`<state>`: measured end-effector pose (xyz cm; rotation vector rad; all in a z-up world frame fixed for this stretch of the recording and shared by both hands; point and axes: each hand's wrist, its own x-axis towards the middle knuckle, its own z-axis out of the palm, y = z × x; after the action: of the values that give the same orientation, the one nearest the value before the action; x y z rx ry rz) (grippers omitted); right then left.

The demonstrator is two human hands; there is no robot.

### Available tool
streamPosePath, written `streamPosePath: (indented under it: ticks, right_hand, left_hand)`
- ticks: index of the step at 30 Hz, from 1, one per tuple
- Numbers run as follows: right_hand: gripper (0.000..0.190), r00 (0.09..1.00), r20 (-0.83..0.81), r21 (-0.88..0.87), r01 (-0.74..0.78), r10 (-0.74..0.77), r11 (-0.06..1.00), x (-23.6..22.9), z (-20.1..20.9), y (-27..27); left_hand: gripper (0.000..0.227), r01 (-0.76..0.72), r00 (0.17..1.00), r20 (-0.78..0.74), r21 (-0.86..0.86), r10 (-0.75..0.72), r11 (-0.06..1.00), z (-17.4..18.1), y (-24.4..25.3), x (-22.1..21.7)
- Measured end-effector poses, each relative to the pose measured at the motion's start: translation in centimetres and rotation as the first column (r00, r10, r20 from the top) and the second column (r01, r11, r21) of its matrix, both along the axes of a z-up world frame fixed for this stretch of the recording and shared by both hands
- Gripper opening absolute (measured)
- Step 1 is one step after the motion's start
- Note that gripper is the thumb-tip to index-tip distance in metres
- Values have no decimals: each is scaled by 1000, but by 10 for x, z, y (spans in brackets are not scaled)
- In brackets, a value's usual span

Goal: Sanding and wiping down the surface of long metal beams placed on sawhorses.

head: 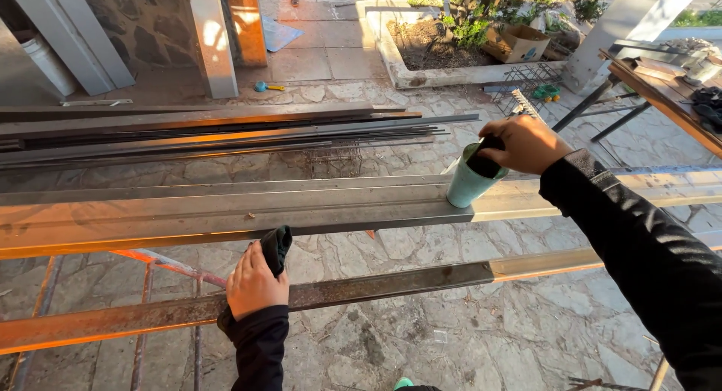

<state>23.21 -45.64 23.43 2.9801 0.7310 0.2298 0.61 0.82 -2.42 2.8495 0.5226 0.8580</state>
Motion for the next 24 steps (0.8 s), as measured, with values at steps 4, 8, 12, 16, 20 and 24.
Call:
streamPosePath:
  ticks: [4, 8, 12, 16, 20, 24]
  right_hand:
    - [52, 991, -125, 174, -19, 42, 985, -15, -15, 10]
    - [31, 992, -125, 319, 47, -7, 947, -35, -7, 13]
    - [39, 980, 194, 289, -98, 42, 952, -36, 18, -33]
    - [34, 946, 293, 364, -246, 140, 898, -119, 77, -20]
    - [36, 860, 509, 261, -183, 26, 948, -187, 9, -50]
    - [35, 738, 659, -200, -14, 145, 980, -249, -111, -43]
  left_hand:
    - [79, -4, 1000, 7, 14, 4, 1000, 1, -1, -1]
    - [79, -2, 1000, -8, 29, 2, 1000, -3, 1, 0]
    - [77, -3, 999, -46, 35, 4, 999, 3, -1, -2]
    - [72, 8, 1000, 2, 60, -8, 998, 8, -2, -4]
    - [70, 6, 1000, -19, 49, -5, 999, 15, -5, -5]
    - [65, 18, 1000, 12, 53, -18, 998, 26, -7, -6]
